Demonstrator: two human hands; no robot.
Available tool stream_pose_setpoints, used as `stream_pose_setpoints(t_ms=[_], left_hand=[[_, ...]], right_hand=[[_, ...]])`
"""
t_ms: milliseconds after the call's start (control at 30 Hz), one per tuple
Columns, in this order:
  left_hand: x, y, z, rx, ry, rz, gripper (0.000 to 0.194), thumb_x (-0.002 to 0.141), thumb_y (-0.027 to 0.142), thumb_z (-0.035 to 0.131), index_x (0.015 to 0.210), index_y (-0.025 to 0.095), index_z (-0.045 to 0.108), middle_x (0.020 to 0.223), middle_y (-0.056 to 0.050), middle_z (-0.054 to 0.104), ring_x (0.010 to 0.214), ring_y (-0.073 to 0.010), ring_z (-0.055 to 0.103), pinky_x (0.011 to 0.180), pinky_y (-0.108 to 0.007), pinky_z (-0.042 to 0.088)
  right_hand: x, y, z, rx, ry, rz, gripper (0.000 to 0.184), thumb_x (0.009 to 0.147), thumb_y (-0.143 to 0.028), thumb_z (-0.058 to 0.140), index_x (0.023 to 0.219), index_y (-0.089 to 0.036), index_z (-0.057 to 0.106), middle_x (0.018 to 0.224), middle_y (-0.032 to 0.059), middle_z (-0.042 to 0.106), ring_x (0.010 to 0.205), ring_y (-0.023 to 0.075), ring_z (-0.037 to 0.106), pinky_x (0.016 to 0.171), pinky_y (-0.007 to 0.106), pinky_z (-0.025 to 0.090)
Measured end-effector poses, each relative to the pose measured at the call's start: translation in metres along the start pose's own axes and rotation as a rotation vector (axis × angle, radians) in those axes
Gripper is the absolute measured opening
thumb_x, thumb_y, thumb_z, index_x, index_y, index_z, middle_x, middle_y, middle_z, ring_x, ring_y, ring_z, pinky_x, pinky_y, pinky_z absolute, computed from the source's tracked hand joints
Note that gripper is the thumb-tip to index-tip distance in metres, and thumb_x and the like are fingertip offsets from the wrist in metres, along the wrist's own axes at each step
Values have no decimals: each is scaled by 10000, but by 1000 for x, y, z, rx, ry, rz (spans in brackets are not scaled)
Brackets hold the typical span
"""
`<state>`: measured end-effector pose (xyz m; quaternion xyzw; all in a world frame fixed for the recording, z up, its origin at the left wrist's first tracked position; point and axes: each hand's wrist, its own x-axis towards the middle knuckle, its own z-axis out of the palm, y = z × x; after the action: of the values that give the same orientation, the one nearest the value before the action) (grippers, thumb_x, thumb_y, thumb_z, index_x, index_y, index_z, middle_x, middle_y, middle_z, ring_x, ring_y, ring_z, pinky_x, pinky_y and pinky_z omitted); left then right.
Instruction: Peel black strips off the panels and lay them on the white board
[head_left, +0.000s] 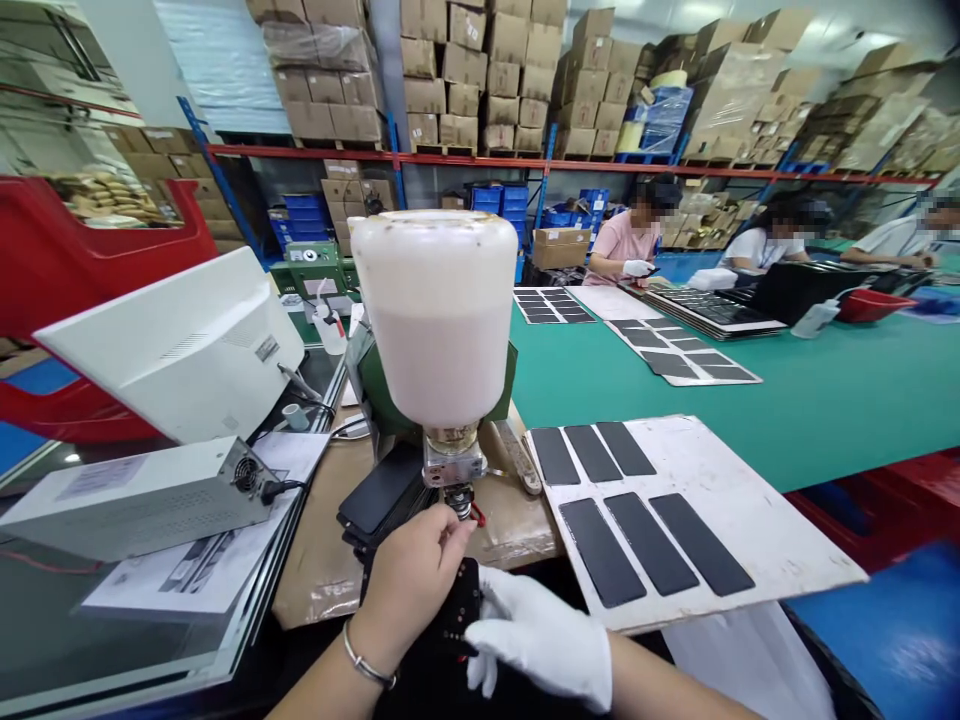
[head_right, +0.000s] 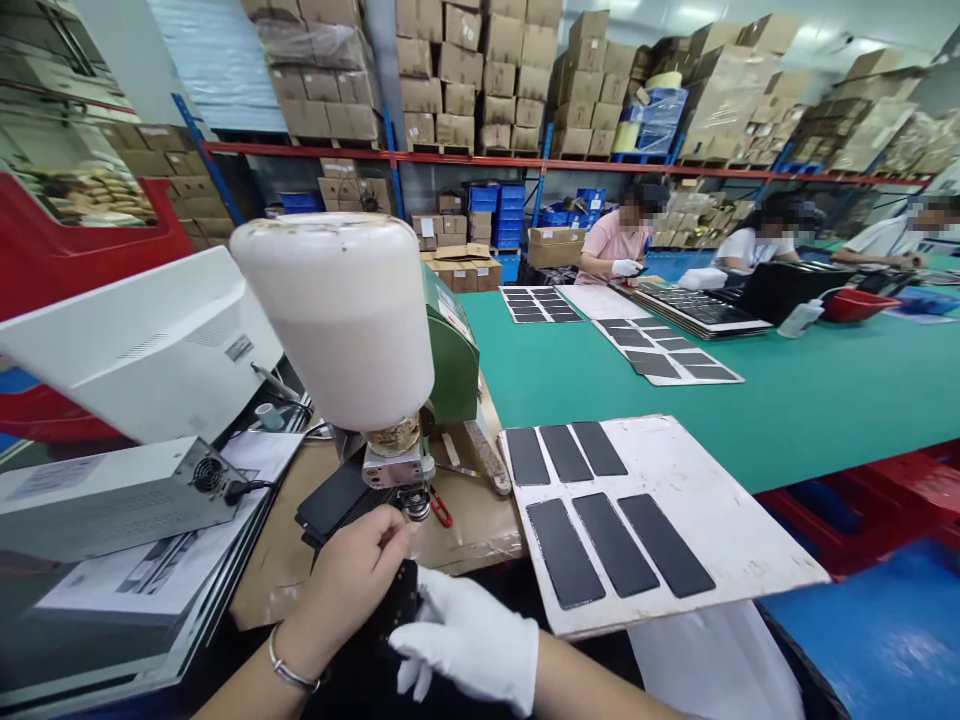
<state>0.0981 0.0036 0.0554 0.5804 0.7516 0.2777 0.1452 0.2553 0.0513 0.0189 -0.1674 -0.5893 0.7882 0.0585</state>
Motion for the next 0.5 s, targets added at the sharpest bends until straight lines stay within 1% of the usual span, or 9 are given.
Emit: stream_pose_setpoints(t_ms=[67,100,167,233,300,333,400,467,500], left_hand=[[-1,2,-1,-20,-9,22,309,898,424,388,699,216,499,652,17,572,646,-164,537,594,-263,327],[-1,0,-4,-38,-7,27,305,897,420,393,698,214,500,657,16,573,650,-162,537,600,-263,331],[-2,-6,-14,-76,21,9,312,888,427,411,680,210,492,634,21,553,634,-156,527,601,-262,335],[-2,-17,-26,-166,64,-72,325,875,459,425,682,206,495,608,27,527,604,-146,512,587,-255,342],[-3,-28,-32,-375,62,-202,349,871,497,402,729,200,516,582,33,512,545,-129,489,545,-240,348],[-5,-33,-32,-511,10,-267,374,873,516,379,764,192,531,574,30,520,510,-119,479,518,-230,348],[-10,-38,-24,-778,-195,-332,477,880,553,311,758,160,552,544,7,546,432,-95,454,455,-212,329],[-18,-37,-12,-998,-408,-322,539,879,570,287,695,138,552,491,-16,550,361,-75,424,385,-191,286],[-21,-34,-6,-1094,-467,-311,507,876,555,326,708,135,555,472,-13,545,340,-71,416,355,-179,269]], right_hand=[[7,6,7,-15,43,13,391,774,-443,582,1029,-155,512,569,-34,556,451,114,544,469,228,452],[7,4,6,-38,79,24,326,791,-409,563,991,-156,515,564,-37,547,448,112,543,465,226,455],[1,-7,-3,-136,147,55,233,819,-342,524,956,-154,520,565,-34,546,456,112,546,473,228,461],[-13,-25,-21,-333,199,31,167,845,-288,487,924,-155,550,588,-17,565,501,116,556,511,234,466],[-29,-42,-39,-633,249,-113,166,864,-252,472,928,-172,603,684,17,610,620,132,577,614,259,481],[-36,-48,-47,-785,279,-218,189,866,-237,473,968,-188,624,752,35,627,693,146,583,669,279,483],[-45,-54,-59,-1036,330,-431,278,859,-185,467,1083,-235,624,873,59,635,809,170,580,741,318,478],[-48,-53,-66,-1173,362,-596,376,841,-114,437,1135,-273,608,947,70,629,865,176,577,764,340,479],[-49,-51,-69,-1211,365,-654,415,827,-81,419,1133,-287,611,973,70,626,879,175,579,768,346,483]])
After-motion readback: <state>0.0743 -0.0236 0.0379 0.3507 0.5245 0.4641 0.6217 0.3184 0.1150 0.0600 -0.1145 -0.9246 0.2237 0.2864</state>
